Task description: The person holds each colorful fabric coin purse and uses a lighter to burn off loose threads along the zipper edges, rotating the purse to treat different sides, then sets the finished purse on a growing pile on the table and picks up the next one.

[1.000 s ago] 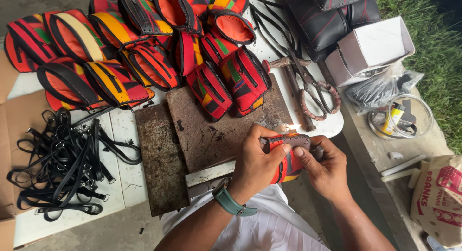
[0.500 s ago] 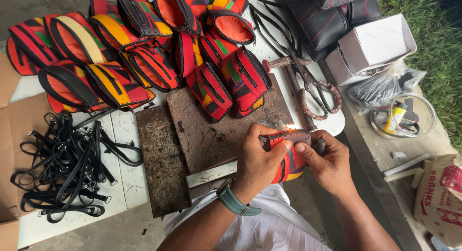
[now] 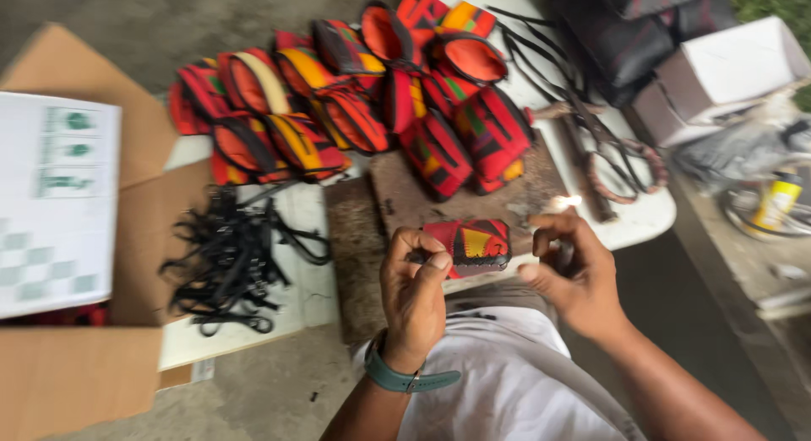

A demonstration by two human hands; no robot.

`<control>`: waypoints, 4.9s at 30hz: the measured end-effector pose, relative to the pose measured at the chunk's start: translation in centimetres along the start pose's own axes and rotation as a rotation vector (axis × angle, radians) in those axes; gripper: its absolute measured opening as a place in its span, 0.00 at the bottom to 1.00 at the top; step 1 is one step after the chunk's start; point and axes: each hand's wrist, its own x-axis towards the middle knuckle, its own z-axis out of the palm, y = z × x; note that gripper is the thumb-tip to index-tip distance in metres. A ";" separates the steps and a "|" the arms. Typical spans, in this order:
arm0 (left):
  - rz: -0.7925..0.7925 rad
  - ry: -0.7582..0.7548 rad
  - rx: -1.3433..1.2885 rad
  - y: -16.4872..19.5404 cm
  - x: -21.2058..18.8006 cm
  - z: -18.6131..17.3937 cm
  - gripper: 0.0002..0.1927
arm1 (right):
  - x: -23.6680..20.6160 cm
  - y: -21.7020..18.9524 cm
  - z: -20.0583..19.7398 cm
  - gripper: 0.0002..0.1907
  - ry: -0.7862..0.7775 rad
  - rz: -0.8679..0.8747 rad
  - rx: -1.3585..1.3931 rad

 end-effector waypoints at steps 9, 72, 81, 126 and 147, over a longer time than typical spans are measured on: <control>0.059 -0.256 0.059 5.1 -0.8 -1.7 0.31 | 3.8 -2.4 5.4 0.40 -0.335 0.180 0.425; 0.004 -0.173 0.379 4.4 -0.3 -4.6 0.14 | 4.7 1.0 5.1 0.25 -0.129 -0.063 -0.003; 0.139 -0.039 0.504 5.1 0.6 -2.8 0.17 | 4.3 -0.9 6.7 0.35 -0.326 0.036 -0.271; -0.381 -1.066 0.925 6.7 14.5 -5.1 0.21 | 5.8 1.6 3.5 0.35 -0.224 0.139 -0.051; -0.091 -0.664 1.201 4.9 12.6 -7.6 0.23 | 9.3 -1.7 7.8 0.13 -0.342 0.266 -0.106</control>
